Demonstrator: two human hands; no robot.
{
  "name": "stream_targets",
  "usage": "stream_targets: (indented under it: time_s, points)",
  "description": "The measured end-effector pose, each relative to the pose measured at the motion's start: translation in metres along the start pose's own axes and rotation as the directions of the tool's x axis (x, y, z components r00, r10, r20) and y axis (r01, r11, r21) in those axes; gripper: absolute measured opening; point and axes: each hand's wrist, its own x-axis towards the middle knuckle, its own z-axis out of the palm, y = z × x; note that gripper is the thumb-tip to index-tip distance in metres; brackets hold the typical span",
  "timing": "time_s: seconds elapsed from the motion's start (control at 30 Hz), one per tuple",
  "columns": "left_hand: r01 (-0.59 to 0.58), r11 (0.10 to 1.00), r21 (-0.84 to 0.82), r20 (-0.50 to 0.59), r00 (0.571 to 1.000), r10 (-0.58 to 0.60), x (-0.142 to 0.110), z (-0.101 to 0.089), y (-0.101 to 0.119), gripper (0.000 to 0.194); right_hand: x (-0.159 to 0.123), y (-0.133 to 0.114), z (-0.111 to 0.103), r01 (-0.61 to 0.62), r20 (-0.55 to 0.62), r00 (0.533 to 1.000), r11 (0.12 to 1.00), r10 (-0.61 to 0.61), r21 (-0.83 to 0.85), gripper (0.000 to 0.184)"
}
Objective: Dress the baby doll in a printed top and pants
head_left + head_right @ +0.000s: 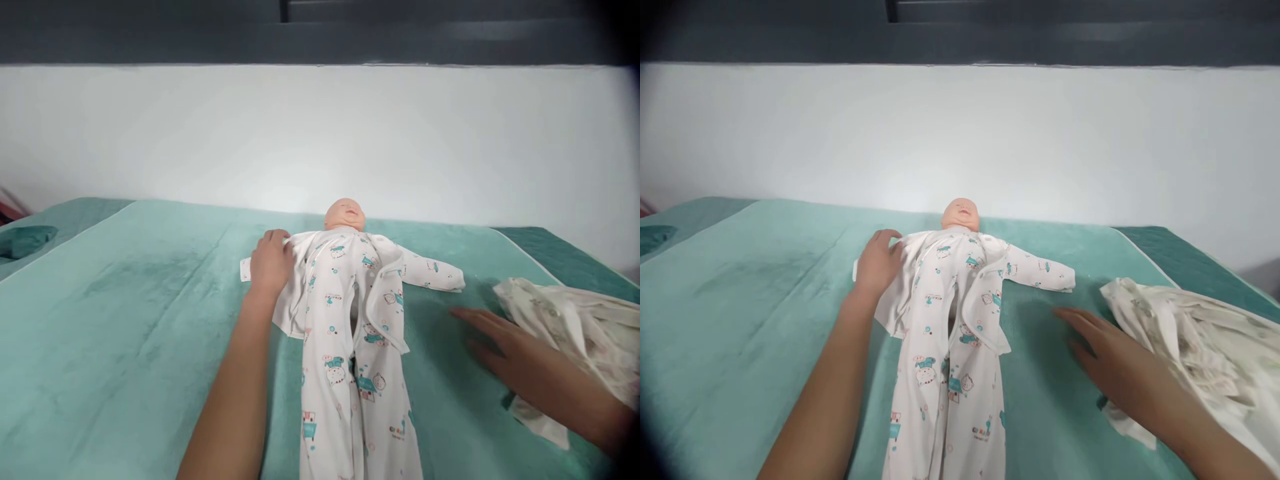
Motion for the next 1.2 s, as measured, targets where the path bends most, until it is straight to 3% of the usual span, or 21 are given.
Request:
stream_targets:
  time_s: [0.07,0.13,0.23,0.3,0.4,0.53,0.67,0.77,0.87,0.97,1.07,1.2]
  points:
    - [-0.147,0.986,-0.082,-0.004,0.989,0.147,0.001,0.009,0.006,0.035,0.026,-0.044,0.002,-0.108,-0.074,0.989,0.967,0.128,0.230,0.037]
    - [-0.224,0.970,-0.096,0.047,0.972,0.229,0.001,0.016,0.010,0.039,0.058,-0.089,0.005,-0.113,-0.077,0.982,0.868,0.171,0.483,0.046]
    - [-0.216,0.976,-0.026,0.114,0.969,0.218,0.000,0.023,0.011,0.043,0.107,-0.137,0.013,-0.157,-0.092,0.970,0.872,0.224,0.464,0.058]
    - [-0.190,0.981,0.031,0.131,0.974,0.184,0.001,0.026,0.010,0.044,0.134,-0.149,0.019,-0.145,-0.165,0.962,0.919,0.217,0.366,0.053]
    - [-0.168,0.982,0.085,0.125,0.980,0.157,0.003,0.029,0.007,0.044,0.160,-0.141,0.026,-0.100,-0.189,0.966,0.930,0.175,0.354,0.035]
    - [-0.112,0.989,0.100,0.081,0.991,0.105,0.006,0.033,0.007,0.043,0.171,-0.102,0.026,-0.119,-0.240,0.946,0.922,0.218,0.368,0.025]
    - [-0.043,0.989,0.142,0.054,0.998,0.036,0.007,0.034,0.009,0.042,0.167,-0.062,0.017,-0.260,-0.329,0.891,0.946,0.313,0.194,0.027]
    - [0.009,0.986,0.165,0.045,0.999,-0.017,0.009,0.032,0.007,0.042,0.163,-0.047,0.015,-0.293,-0.279,0.910,0.952,0.306,0.088,0.036]
    - [0.085,0.982,0.170,0.040,0.995,-0.093,0.010,0.030,0.004,0.041,0.160,-0.052,0.021,-0.188,-0.392,0.903,0.982,0.175,0.006,0.046]
    - [0.157,0.975,0.155,0.020,0.987,-0.162,0.011,0.029,-0.001,0.038,0.160,-0.071,0.033,0.083,-0.484,0.869,0.994,-0.105,-0.067,0.049]
    - [0.047,0.997,0.068,-0.049,0.998,-0.043,0.011,0.031,-0.003,0.036,0.161,-0.088,0.045,0.266,-0.348,0.898,0.962,-0.269,-0.058,0.042]
    - [-0.250,0.968,-0.019,-0.048,0.967,0.249,0.009,0.033,-0.001,0.050,0.166,-0.094,0.051,0.132,-0.255,0.955,0.986,-0.154,-0.100,0.043]
